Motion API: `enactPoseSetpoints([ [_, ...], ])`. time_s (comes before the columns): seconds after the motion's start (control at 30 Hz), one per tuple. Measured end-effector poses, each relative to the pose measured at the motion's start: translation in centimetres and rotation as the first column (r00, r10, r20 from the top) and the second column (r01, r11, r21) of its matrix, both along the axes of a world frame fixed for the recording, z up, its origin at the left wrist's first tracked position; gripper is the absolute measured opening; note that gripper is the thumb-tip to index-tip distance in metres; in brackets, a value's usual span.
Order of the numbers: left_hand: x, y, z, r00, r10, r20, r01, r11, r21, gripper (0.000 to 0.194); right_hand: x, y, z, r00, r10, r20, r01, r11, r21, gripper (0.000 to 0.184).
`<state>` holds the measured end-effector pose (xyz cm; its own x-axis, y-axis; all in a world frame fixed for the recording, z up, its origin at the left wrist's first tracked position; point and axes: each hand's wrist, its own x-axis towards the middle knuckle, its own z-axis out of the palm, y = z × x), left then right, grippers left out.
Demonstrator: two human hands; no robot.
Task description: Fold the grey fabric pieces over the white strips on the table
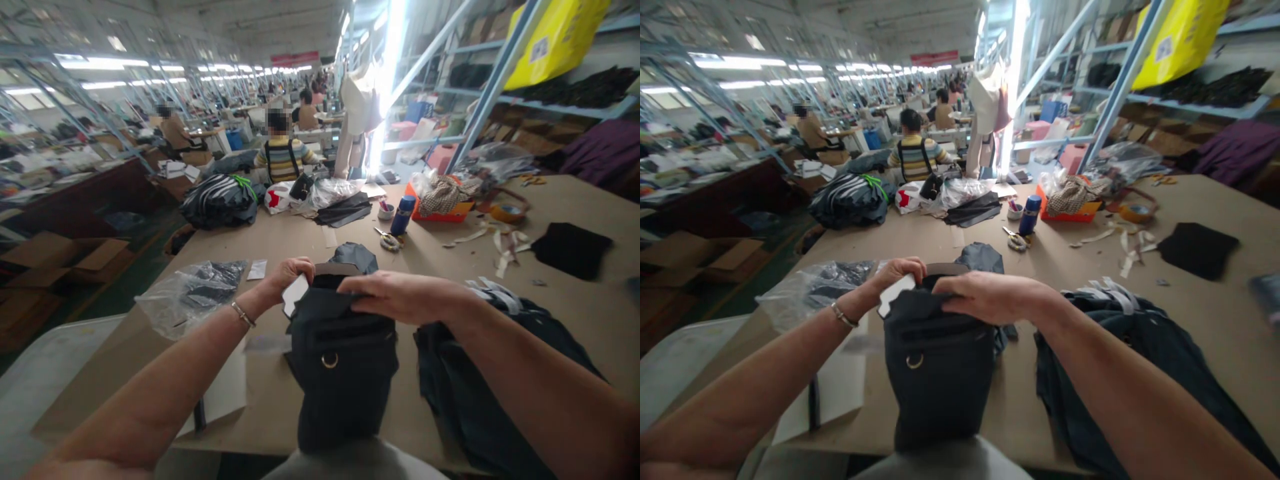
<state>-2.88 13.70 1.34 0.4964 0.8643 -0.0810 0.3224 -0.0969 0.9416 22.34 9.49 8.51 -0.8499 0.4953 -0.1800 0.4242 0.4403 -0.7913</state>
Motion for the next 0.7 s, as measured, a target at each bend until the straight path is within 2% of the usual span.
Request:
enactPoseSetpoints([
  [0.07,1.1,-0.2,1.0,0.983,-0.068,0.171,0.091,0.987,-0.131,0.011,-0.8,1.3,-0.6,0.984,-0.162,-0.069,0.16,0.987,-0.025,0.016],
  [0.13,2.2,-0.4,1.7,0.931,-0.111,0.349,0.192,0.96,-0.205,0.022,-1.7,2.1,-2.3,0.957,-0.264,-0.12,0.271,0.962,0.043,0.011],
  [0.23,2.9,-0.5,2.1,0.826,-0.048,0.562,0.24,0.931,-0.274,0.036,-1.9,2.6,-4.8,0.892,-0.34,-0.297,0.392,0.91,0.133,0.012],
  [0.33,3.1,-0.7,1.5,0.744,-0.027,0.668,0.294,0.911,-0.291,0.045,-0.6,2.6,-6.4,0.826,-0.483,-0.29,0.534,0.835,0.131,0.023],
  [0.4,3.2,-1.0,0.8,0.726,-0.027,0.687,0.314,0.902,-0.296,0.049,0.0,2.0,-7.5,0.833,-0.503,-0.231,0.535,0.839,0.1,0.025],
  [0.5,3.5,-1.5,-0.2,0.731,0.017,0.682,0.301,0.889,-0.345,0.054,-0.1,0.5,-9.2,0.807,-0.533,-0.254,0.565,0.823,0.068,0.026],
  [0.57,3.5,-1.5,-1.0,0.76,0.044,0.649,0.29,0.87,-0.399,0.052,-0.3,-0.4,-9.7,0.802,-0.555,-0.223,0.581,0.81,0.073,0.026],
  [0.63,3.1,-1.2,-1.9,0.843,0.13,0.522,0.161,0.864,-0.477,0.045,0.1,-0.9,-9.1,0.844,-0.521,-0.126,0.532,0.843,0.08,0.023],
  [0.67,2.7,-1.0,-2.6,0.879,0.198,0.433,0.052,0.863,-0.502,0.041,0.7,-1.0,-8.5,0.853,-0.513,-0.096,0.521,0.85,0.083,0.023],
  [0.7,2.2,-0.8,-3.3,0.897,0.283,0.339,-0.075,0.853,-0.516,0.037,1.6,-0.9,-7.6,0.833,-0.543,-0.106,0.551,0.831,0.077,0.026],
])
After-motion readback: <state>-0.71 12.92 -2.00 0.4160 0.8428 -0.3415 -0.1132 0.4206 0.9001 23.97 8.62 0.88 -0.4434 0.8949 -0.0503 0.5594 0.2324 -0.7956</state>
